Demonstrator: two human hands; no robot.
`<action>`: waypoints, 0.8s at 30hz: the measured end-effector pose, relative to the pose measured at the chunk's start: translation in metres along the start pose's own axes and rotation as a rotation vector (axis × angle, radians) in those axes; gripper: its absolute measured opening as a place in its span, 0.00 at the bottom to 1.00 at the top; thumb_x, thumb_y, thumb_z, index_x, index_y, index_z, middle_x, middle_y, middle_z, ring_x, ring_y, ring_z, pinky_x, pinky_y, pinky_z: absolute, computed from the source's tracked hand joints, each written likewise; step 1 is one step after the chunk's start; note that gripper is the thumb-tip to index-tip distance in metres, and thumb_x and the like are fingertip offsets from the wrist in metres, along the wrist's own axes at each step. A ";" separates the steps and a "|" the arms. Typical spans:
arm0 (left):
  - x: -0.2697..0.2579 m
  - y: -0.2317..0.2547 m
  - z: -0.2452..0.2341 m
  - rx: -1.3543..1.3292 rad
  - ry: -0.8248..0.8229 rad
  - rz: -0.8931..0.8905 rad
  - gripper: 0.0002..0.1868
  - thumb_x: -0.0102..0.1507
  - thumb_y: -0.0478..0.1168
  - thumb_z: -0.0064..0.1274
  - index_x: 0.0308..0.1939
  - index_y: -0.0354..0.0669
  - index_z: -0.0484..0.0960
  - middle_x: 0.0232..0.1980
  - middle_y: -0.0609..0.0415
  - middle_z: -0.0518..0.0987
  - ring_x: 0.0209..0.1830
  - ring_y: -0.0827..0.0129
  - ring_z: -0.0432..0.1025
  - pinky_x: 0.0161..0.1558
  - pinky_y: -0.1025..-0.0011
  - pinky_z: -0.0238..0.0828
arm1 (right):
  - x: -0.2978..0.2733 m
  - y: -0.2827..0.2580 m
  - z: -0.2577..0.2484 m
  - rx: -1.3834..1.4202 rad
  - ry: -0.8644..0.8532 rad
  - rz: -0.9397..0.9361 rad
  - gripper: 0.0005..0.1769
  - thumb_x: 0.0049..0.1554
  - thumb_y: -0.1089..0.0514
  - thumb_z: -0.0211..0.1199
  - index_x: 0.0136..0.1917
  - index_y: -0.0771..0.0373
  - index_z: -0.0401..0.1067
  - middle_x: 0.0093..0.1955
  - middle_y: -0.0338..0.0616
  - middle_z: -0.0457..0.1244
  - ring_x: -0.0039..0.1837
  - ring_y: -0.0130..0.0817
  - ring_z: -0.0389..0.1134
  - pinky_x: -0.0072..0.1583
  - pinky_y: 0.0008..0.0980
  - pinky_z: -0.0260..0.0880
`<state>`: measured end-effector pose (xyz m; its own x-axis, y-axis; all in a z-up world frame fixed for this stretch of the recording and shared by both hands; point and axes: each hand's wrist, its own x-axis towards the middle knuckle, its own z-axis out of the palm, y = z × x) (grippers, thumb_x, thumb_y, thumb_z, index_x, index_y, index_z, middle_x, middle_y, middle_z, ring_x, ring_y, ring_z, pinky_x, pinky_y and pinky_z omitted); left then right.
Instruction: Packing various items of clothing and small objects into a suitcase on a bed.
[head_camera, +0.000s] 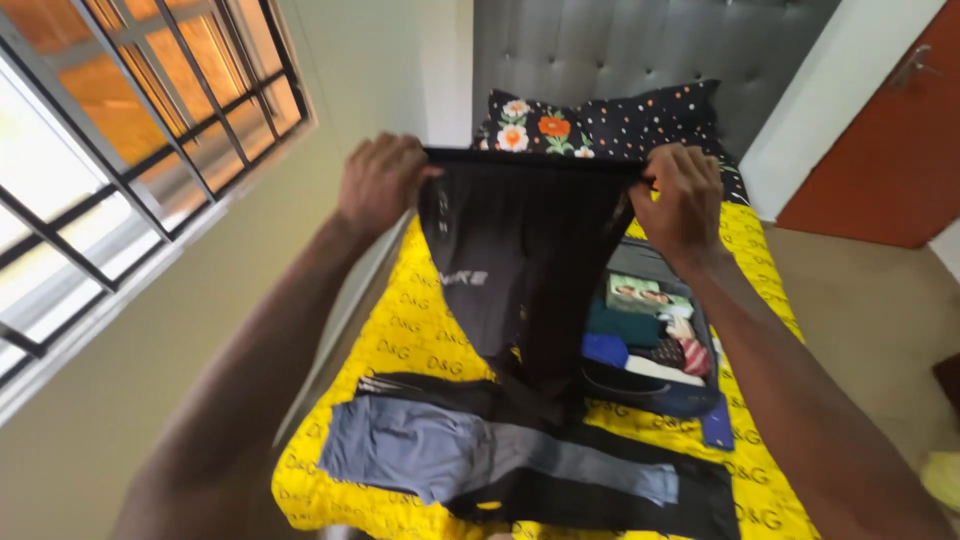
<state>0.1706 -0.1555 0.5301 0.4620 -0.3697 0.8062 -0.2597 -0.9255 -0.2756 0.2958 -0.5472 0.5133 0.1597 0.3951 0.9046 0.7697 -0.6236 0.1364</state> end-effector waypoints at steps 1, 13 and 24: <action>0.005 0.000 -0.004 0.000 0.007 -0.005 0.15 0.69 0.51 0.55 0.41 0.43 0.83 0.48 0.54 0.82 0.49 0.59 0.75 0.49 0.59 0.71 | 0.004 -0.005 -0.005 0.042 0.021 0.010 0.12 0.51 0.66 0.69 0.44 0.63 0.65 0.46 0.49 0.62 0.52 0.52 0.64 0.55 0.48 0.62; 0.052 0.033 0.002 -0.426 0.187 -0.317 0.07 0.68 0.35 0.57 0.41 0.35 0.76 0.44 0.42 0.77 0.40 0.43 0.76 0.39 0.53 0.72 | -0.043 -0.024 0.056 1.879 -0.392 0.928 0.14 0.53 0.72 0.63 0.36 0.56 0.64 0.37 0.33 0.61 0.39 0.24 0.64 0.42 0.27 0.66; 0.067 0.060 0.016 -0.447 0.137 -0.304 0.08 0.69 0.37 0.55 0.41 0.36 0.74 0.45 0.45 0.75 0.38 0.42 0.75 0.36 0.51 0.71 | -0.007 -0.106 0.017 2.084 -0.259 0.943 0.10 0.49 0.70 0.58 0.34 0.58 0.61 0.63 0.44 0.69 0.59 0.32 0.71 0.58 0.32 0.71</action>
<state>0.1999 -0.2369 0.5589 0.4658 -0.0494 0.8835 -0.4799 -0.8530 0.2053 0.2232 -0.4721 0.4856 0.6499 0.6655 0.3669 -0.2046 0.6182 -0.7589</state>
